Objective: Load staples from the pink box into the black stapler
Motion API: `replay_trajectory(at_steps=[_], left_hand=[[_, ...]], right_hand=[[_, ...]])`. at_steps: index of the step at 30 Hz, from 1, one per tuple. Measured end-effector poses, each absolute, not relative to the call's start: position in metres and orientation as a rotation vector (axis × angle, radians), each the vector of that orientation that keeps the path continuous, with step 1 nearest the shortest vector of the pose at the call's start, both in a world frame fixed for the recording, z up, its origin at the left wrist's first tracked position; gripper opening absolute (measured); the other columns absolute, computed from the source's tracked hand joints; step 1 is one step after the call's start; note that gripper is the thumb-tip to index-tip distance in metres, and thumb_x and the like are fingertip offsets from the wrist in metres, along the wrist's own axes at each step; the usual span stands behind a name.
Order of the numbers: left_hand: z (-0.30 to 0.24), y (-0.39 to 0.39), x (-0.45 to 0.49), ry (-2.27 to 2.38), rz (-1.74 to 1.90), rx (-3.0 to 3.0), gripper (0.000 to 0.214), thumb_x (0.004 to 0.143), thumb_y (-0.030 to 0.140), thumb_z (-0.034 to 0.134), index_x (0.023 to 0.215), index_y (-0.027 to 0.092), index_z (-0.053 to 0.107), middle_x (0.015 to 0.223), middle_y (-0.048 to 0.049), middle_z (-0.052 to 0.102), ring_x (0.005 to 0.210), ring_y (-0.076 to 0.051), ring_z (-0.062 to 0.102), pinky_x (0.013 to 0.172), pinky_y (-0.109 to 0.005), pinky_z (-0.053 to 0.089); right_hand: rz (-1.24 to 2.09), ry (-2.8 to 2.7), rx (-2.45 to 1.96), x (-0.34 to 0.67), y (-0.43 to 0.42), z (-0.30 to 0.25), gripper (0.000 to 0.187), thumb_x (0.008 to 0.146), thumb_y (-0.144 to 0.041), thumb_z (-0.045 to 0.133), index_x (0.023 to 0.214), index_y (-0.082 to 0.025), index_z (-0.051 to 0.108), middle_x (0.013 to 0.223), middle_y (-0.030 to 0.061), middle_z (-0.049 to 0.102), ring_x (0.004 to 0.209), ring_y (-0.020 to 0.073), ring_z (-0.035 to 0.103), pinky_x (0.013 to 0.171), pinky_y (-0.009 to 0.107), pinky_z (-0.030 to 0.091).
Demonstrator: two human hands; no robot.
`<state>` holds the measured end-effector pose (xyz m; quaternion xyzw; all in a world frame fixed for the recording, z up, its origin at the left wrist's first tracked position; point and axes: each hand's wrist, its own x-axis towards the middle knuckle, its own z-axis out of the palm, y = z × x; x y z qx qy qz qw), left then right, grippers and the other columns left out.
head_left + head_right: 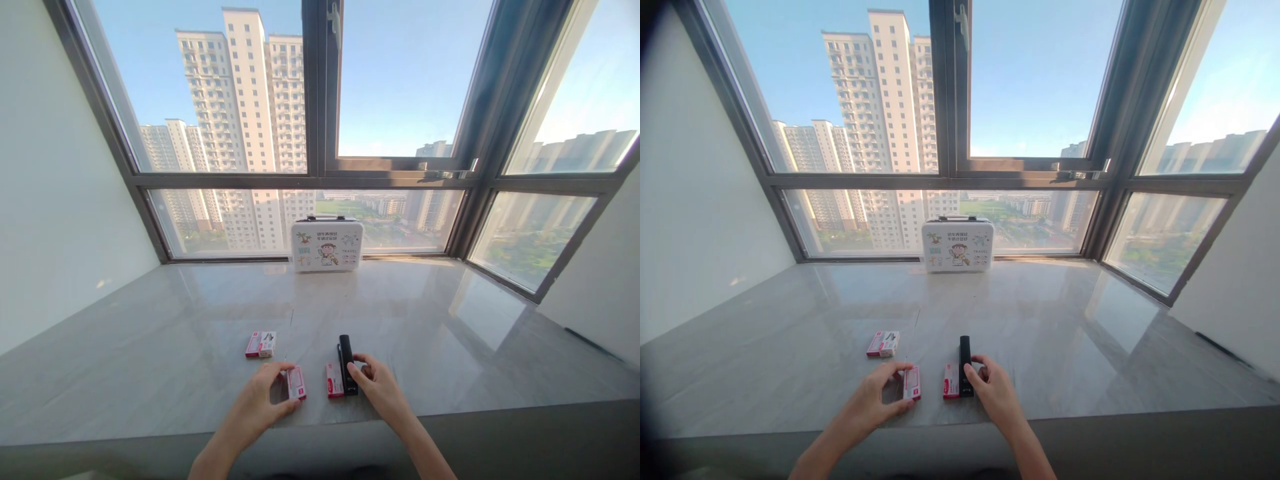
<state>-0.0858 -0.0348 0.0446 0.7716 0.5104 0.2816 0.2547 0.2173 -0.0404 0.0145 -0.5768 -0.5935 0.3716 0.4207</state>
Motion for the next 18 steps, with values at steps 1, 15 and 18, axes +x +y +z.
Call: replay_trajectory(at_steps=[1,15,18], left_hand=[[0.046,-0.032,-0.073,1.343,0.788,2.080,0.059,0.073,0.041,0.077,0.128,0.027,0.061,0.126,-0.0057,0.065,0.111,-0.024,0.061,0.098,-0.034,0.047],[0.063,0.006,-0.049,1.376,1.228,1.996,0.041,0.098,0.039,0.042,0.132,0.027,0.060,0.119,-0.0062,0.068,0.097,-0.020,0.063,0.080,-0.030,0.051],[0.049,0.032,-0.106,1.721,1.379,1.957,0.041,0.094,0.028,0.036,0.122,0.025,0.067,0.113,-0.0053,0.069,0.100,-0.022,0.063,0.089,-0.034,0.050]], right_hand=[[0.930,-1.488,-1.443,0.217,-0.040,0.014,0.058,0.088,-0.064,0.054,0.116,-0.013,0.065,0.057,-0.0063,0.039,0.056,0.0124,0.039,0.054,0.025,0.028],[0.942,-1.482,-1.423,0.218,-0.037,0.008,0.055,0.089,-0.062,0.055,0.115,-0.015,0.065,0.058,-0.0068,0.038,0.056,0.0119,0.038,0.053,0.024,0.028],[0.932,-1.476,-1.431,0.217,-0.038,0.011,0.055,0.089,-0.061,0.055,0.115,-0.014,0.065,0.059,-0.0067,0.038,0.057,0.0118,0.038,0.054,0.024,0.028]])
